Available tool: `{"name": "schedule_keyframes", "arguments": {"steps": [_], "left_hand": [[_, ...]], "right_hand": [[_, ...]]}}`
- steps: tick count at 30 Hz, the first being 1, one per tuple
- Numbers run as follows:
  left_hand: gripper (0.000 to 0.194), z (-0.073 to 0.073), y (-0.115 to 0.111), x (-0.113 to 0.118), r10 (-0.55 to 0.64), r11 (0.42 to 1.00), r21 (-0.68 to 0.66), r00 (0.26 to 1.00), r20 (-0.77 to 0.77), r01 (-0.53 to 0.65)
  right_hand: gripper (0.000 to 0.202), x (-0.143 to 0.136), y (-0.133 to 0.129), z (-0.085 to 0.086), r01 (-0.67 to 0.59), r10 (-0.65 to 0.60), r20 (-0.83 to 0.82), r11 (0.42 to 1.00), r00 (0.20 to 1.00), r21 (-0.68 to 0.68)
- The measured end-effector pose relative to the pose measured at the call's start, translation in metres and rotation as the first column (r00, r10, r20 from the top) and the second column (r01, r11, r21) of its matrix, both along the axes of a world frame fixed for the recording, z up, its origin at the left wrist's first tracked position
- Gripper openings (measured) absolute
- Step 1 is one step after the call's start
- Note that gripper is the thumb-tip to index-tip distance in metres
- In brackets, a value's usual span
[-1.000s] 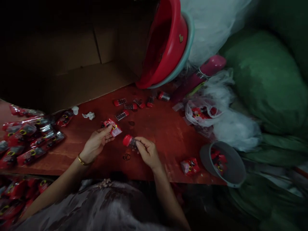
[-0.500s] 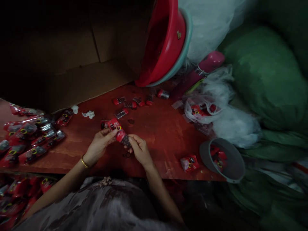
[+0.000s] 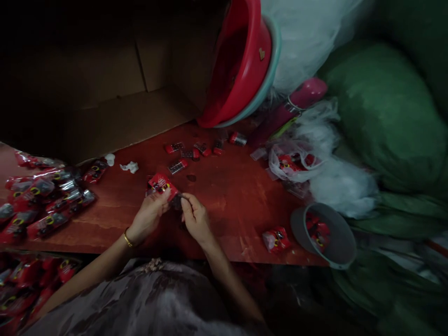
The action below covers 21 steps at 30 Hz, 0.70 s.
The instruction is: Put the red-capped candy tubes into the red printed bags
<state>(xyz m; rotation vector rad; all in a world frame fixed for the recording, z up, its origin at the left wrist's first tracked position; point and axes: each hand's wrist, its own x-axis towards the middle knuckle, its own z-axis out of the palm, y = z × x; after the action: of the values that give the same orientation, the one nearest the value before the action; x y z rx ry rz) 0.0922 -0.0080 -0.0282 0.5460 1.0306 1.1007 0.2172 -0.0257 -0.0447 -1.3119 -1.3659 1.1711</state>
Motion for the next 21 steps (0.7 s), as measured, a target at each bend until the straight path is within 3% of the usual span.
{"name": "schedule_keyframes", "arguments": {"steps": [4,8,11,18,21], "left_hand": [[0.039,0.003,0.005,-0.001,0.017,1.000,-0.009,1.000,-0.005,-0.017],[0.036,0.009,0.009,-0.006,0.013,1.000,-0.005,0.999,0.043,-0.012],[0.035,0.009,0.010,-0.009,0.045,0.999,0.014,0.995,0.087,-0.046],[0.041,0.005,0.003,-0.006,-0.105,0.994,0.034,0.994,0.037,0.104],[0.042,0.003,0.001,-0.010,-0.082,0.997,0.005,0.994,0.077,0.081]], "right_hand": [[0.028,-0.011,0.002,0.000,0.009,-0.015,-0.131,0.999,0.991,-0.050],[0.027,-0.014,0.003,0.002,-0.073,0.041,-0.303,0.993,0.952,-0.095],[0.027,-0.011,0.002,0.004,-0.041,0.017,-0.250,0.995,0.968,-0.092],[0.028,-0.024,0.005,0.006,0.042,-0.067,-0.247,0.994,0.967,-0.103],[0.032,-0.032,0.010,0.000,0.082,-0.107,-0.242,0.990,0.964,-0.113]]}}
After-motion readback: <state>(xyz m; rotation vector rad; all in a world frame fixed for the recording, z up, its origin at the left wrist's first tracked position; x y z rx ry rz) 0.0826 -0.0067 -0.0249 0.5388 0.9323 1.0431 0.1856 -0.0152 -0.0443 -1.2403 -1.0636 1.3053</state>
